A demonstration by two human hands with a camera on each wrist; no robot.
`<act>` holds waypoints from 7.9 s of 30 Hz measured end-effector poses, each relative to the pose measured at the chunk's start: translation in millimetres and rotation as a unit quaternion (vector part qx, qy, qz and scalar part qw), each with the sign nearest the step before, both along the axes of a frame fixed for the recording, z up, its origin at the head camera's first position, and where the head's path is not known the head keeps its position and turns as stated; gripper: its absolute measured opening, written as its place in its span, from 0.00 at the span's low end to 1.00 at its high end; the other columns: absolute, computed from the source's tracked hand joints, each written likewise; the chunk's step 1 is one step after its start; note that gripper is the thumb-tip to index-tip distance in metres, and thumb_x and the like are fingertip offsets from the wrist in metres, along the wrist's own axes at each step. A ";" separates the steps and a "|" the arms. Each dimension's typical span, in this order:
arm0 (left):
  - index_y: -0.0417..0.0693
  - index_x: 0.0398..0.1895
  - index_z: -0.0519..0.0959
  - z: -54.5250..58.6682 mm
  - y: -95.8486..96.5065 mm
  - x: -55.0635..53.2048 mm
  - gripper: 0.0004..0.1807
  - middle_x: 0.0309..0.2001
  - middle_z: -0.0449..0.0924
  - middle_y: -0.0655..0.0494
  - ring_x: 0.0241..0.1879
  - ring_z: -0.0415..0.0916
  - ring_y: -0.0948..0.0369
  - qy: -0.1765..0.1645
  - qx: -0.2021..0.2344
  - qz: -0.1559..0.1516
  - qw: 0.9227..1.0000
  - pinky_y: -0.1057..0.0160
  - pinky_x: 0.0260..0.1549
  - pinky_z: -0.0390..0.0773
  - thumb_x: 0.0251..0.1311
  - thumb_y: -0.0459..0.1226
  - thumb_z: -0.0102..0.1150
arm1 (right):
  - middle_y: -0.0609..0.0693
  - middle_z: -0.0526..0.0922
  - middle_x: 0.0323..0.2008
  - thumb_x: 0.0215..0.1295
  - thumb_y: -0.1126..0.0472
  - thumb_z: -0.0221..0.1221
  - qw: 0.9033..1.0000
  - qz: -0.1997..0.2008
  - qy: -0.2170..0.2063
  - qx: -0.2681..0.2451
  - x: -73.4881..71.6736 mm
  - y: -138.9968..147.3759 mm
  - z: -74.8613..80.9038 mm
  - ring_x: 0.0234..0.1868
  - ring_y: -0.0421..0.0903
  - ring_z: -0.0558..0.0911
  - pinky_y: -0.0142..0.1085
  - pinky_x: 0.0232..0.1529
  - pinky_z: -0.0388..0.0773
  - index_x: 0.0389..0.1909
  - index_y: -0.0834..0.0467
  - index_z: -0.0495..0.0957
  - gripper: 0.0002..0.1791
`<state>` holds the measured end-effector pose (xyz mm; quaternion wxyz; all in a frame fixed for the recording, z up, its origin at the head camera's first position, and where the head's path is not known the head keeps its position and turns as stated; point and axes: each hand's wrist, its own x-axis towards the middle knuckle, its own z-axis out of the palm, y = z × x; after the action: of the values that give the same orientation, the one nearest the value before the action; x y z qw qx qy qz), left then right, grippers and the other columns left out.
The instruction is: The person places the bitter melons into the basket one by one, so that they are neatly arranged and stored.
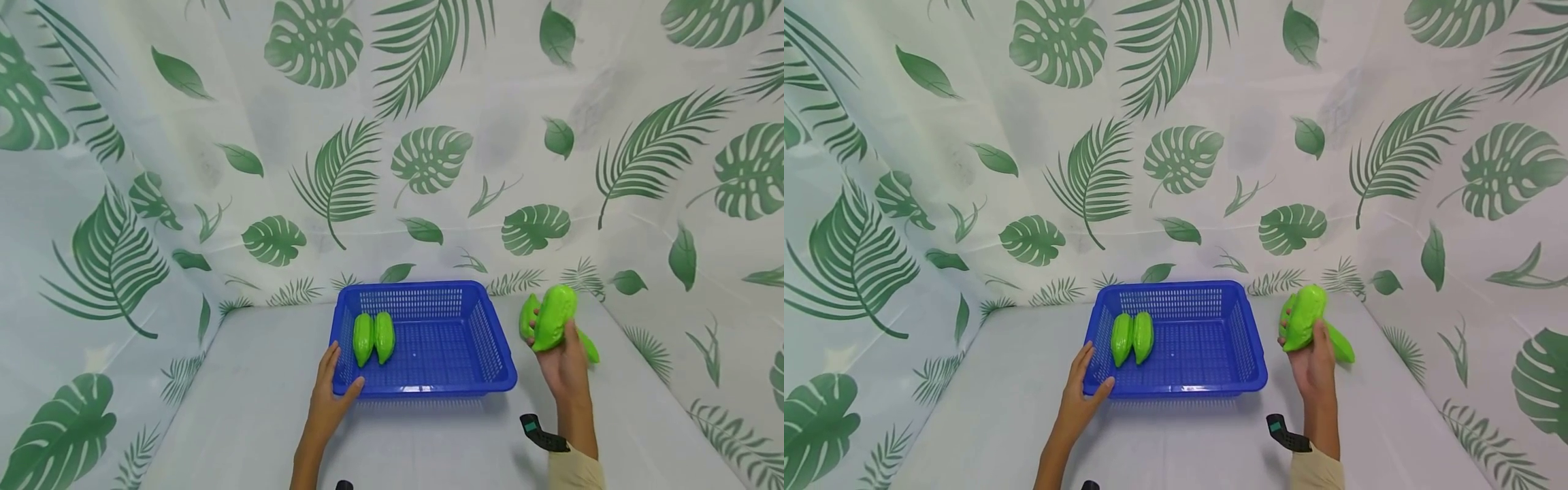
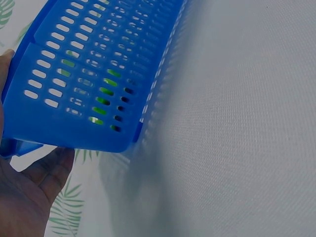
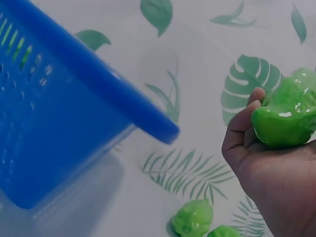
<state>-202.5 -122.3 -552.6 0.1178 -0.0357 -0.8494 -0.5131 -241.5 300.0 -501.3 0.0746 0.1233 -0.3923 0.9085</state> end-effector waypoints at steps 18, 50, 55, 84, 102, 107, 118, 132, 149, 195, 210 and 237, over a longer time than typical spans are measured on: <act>0.49 0.76 0.55 1.6 0.8 -1.6 0.46 0.78 0.48 0.57 0.77 0.44 0.46 0.003 0.006 0.000 1.000 0.37 0.70 0.53 0.60 0.55 0.61 | 0.55 0.76 0.60 0.78 0.52 0.39 0.999 0.025 -0.004 -0.026 -18.9 -33.2 22.9 0.56 0.49 0.81 0.36 0.48 0.81 0.77 0.48 0.47 0.29; 0.50 0.76 0.55 0.1 -0.1 -1.2 0.46 0.78 0.47 0.58 0.78 0.44 0.48 0.000 0.007 0.000 1.000 0.39 0.70 0.53 0.60 0.55 0.62 | 0.64 0.72 0.61 0.70 0.52 0.56 0.831 0.106 -0.270 0.475 -92.6 -141.9 25.5 0.59 0.60 0.75 0.60 0.59 0.74 0.69 0.67 0.62 0.34; 0.50 0.76 0.55 0.4 0.3 -1.2 0.46 0.78 0.47 0.58 0.77 0.44 0.47 -0.003 0.008 -0.001 1.000 0.38 0.70 0.53 0.60 0.56 0.62 | 0.62 0.77 0.55 0.66 0.54 0.60 0.792 0.095 -0.299 0.523 -101.8 -157.0 15.0 0.53 0.57 0.79 0.53 0.54 0.80 0.60 0.68 0.72 0.27; 0.50 0.77 0.54 -3.1 0.2 -2.4 0.45 0.78 0.47 0.59 0.78 0.44 0.48 0.002 0.003 -0.001 1.000 0.39 0.71 0.53 0.61 0.55 0.61 | 0.66 0.78 0.50 0.61 0.50 0.66 0.751 0.097 -0.354 0.549 -120.6 -194.8 -17.9 0.47 0.60 0.82 0.48 0.37 0.85 0.64 0.65 0.59 0.39; 0.50 0.76 0.55 -0.5 1.3 -2.3 0.46 0.78 0.47 0.58 0.78 0.44 0.48 0.001 0.000 0.002 1.000 0.39 0.70 0.53 0.60 0.57 0.61 | 0.70 0.77 0.49 0.60 0.60 0.67 0.760 0.079 -0.358 0.536 -125.6 -199.3 -15.9 0.47 0.62 0.82 0.48 0.35 0.86 0.60 0.64 0.62 0.32; 0.51 0.76 0.56 -0.2 1.6 -1.8 0.46 0.78 0.48 0.58 0.77 0.45 0.47 0.004 0.001 0.007 1.000 0.38 0.70 0.54 0.60 0.56 0.62 | 0.67 0.77 0.46 0.60 0.60 0.67 0.760 0.081 -0.356 0.537 -125.7 -199.7 -15.9 0.45 0.61 0.82 0.48 0.35 0.86 0.55 0.64 0.66 0.27; 0.52 0.76 0.55 -0.3 -0.1 -0.3 0.46 0.78 0.47 0.59 0.78 0.44 0.48 -0.001 0.006 0.005 1.000 0.38 0.70 0.53 0.60 0.56 0.62 | 0.70 0.73 0.54 0.62 0.59 0.66 0.762 0.101 -0.347 0.537 -113.1 -197.7 -2.5 0.54 0.64 0.79 0.52 0.47 0.84 0.63 0.63 0.57 0.35; 0.48 0.76 0.55 0.9 1.9 0.7 0.46 0.78 0.48 0.57 0.77 0.44 0.46 -0.003 0.003 0.004 1.000 0.37 0.70 0.53 0.60 0.56 0.61 | 0.68 0.76 0.48 0.61 0.62 0.66 0.760 0.092 -0.356 0.536 -119.3 -201.1 -16.0 0.47 0.62 0.81 0.49 0.36 0.86 0.57 0.64 0.64 0.28; 0.51 0.76 0.55 1.0 0.9 0.5 0.46 0.78 0.47 0.61 0.78 0.43 0.49 -0.008 0.006 0.003 1.000 0.39 0.70 0.52 0.60 0.57 0.61 | 0.67 0.76 0.48 0.61 0.61 0.66 0.758 0.102 -0.353 0.538 -117.7 -200.6 -12.4 0.46 0.60 0.81 0.50 0.40 0.86 0.56 0.64 0.66 0.26; 0.48 0.76 0.56 -1.1 1.8 2.1 0.45 0.78 0.49 0.55 0.77 0.46 0.45 0.003 -0.011 0.012 1.000 0.37 0.69 0.55 0.60 0.56 0.61 | 0.72 0.68 0.62 0.72 0.51 0.55 0.778 0.148 -0.226 0.567 -97.6 -154.9 41.9 0.59 0.66 0.76 0.54 0.51 0.82 0.68 0.69 0.57 0.35; 0.49 0.76 0.55 0.0 0.6 0.9 0.45 0.78 0.48 0.57 0.77 0.45 0.45 0.000 -0.005 0.006 1.000 0.37 0.69 0.54 0.61 0.56 0.60 | 0.69 0.84 0.44 0.73 0.56 0.53 0.824 -0.225 -0.034 0.518 -91.1 -54.7 41.0 0.36 0.36 0.85 0.25 0.33 0.82 0.55 0.66 0.76 0.20; 0.47 0.76 0.55 0.4 0.0 -0.4 0.44 0.78 0.48 0.56 0.77 0.45 0.47 0.006 0.001 -0.001 1.000 0.40 0.71 0.53 0.62 0.53 0.61 | 0.68 0.63 0.68 0.63 0.59 0.61 0.708 -0.439 -0.224 0.505 -6.5 79.8 -50.1 0.70 0.64 0.52 0.62 0.66 0.51 0.70 0.61 0.62 0.35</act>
<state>-202.9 -122.3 -552.2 0.1230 -0.0392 -0.8481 -0.5138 -248.1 379.8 -551.4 0.3018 -0.2504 -0.8077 0.4402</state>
